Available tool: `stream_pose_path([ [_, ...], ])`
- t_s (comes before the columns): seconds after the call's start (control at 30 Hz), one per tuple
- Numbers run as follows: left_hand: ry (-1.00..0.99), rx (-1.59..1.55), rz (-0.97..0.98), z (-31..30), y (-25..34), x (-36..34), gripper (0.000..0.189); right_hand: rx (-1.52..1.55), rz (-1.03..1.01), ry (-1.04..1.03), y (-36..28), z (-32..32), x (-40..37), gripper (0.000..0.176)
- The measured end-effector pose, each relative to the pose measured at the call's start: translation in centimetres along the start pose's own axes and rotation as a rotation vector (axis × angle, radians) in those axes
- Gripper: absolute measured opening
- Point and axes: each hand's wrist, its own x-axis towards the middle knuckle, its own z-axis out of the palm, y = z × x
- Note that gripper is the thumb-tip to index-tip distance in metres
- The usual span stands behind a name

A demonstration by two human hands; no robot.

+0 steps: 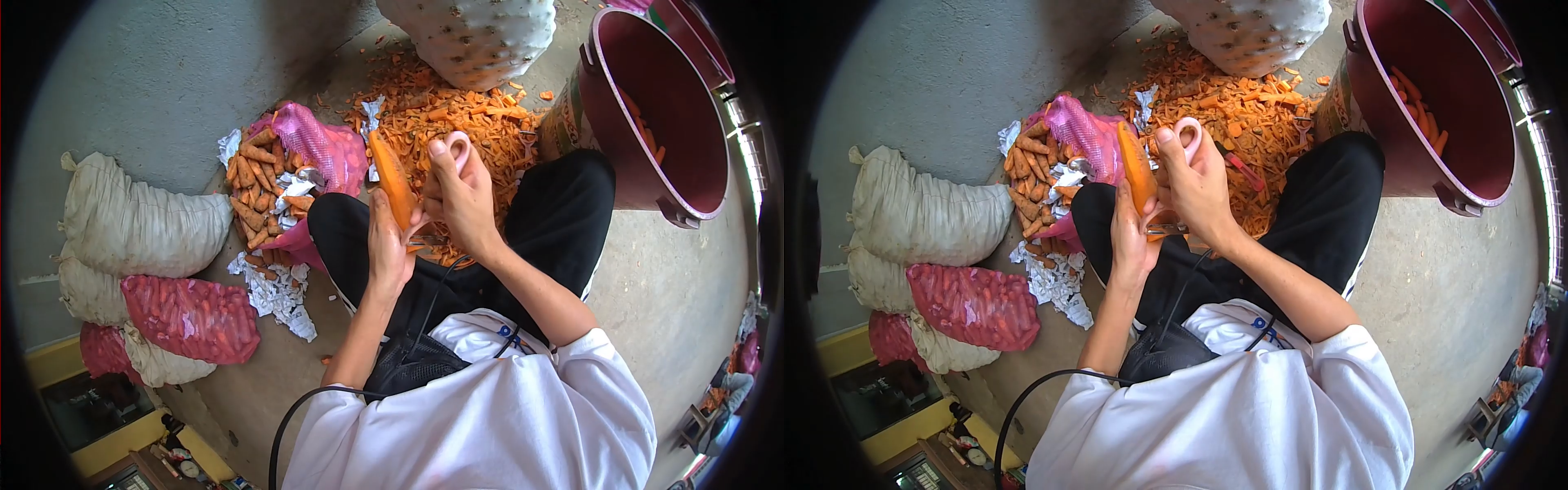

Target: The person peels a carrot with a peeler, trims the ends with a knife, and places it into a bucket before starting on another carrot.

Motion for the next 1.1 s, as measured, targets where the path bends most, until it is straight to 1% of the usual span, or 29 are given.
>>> stream_pose_path([
  [0.07,0.02,0.102,-0.001,0.7,0.6,0.0,0.041,-0.03,-0.022,0.037,-0.1,0.0,1.1,0.026],
  [0.1,0.06,0.115,0.012,1.8,0.6,-0.5,0.047,0.062,0.019,0.026,-0.7,-0.1,1.8,0.027],
  [0.13,0.053,0.126,0.01,1.6,0.5,-0.6,0.045,0.047,0.086,0.003,-0.6,-0.4,2.2,0.028],
  [0.2,0.03,0.144,0.014,1.4,0.3,-0.3,0.042,-0.001,0.097,-0.038,-0.3,-0.6,2.3,0.028],
  [0.23,0.053,0.136,-0.019,1.7,0.6,-0.5,0.042,0.008,0.111,-0.041,0.0,-0.8,2.5,0.029],
  [0.3,-0.008,0.16,-0.037,0.8,0.9,-0.5,0.043,0.031,0.142,-0.048,0.8,-1.1,3.0,0.029],
  [0.37,-0.052,0.186,0.013,0.7,1.0,-0.7,0.042,0.022,0.111,0.008,1.0,-0.6,3.6,0.029],
  [0.4,-0.066,0.2,0.074,1.1,1.1,-0.9,0.042,0.018,0.095,0.031,1.0,-0.2,4.2,0.029],
  [0.47,-0.01,0.177,-0.101,-0.3,0.6,-2.1,0.042,0.023,-0.016,0.054,1.9,-0.8,7.2,0.027],
  [0.53,0.023,0.148,-0.155,-0.7,0.3,-2.2,0.041,-0.027,-0.094,0.09,2.7,-1.0,10.2,0.028],
  [0.63,-0.135,0.08,-0.246,-0.8,0.9,-2.3,0.042,-0.274,-0.21,0.239,6.3,-3.2,17.8,0.03],
  [0.67,-0.131,0.049,-0.208,-0.7,0.9,-2.3,0.042,-0.397,-0.293,0.298,7.1,-4.3,19.7,0.031],
  [0.73,-0.116,-0.005,-0.118,-0.8,1.5,-1.9,0.042,-0.631,-0.463,0.403,6.3,-4.3,21.2,0.033],
  [0.77,-0.158,0.052,-0.097,-2.0,1.3,-1.4,0.047,-0.661,-0.435,0.342,6.0,-5.0,21.3,0.033],
  [0.8,-0.107,-0.006,-0.117,-2.0,1.4,-1.2,0.044,-0.374,-0.249,0.157,3.3,-3.2,17.9,0.031],
  [0.87,-0.02,-0.124,-0.154,-1.6,1.3,0.1,0.039,-0.247,-0.165,0.009,1.6,-2.5,14.7,0.028],
  [0.9,-0.006,-0.143,-0.19,-1.7,1.2,0.4,0.04,-0.175,-0.108,0.028,0.6,-1.5,12.5,0.025],
  [0.93,-0.052,-0.179,-0.192,-2.0,1.0,0.8,0.042,-0.106,-0.053,0.047,-0.2,-0.5,10.4,0.022],
  [1.0,-0.139,-0.243,-0.209,-2.7,0.7,1.0,0.046,0.014,0.03,-0.013,-0.8,-0.1,6.8,0.022],
  [1.03,-0.059,-0.182,-0.223,-1.4,1.2,0.6,0.044,0.092,0.043,-0.046,-0.9,-0.1,5.4,0.023],
  [1.1,-0.027,-0.208,-0.198,-0.8,1.1,0.7,0.043,0.098,0.069,-0.056,-1.9,0.4,2.1,0.023],
])
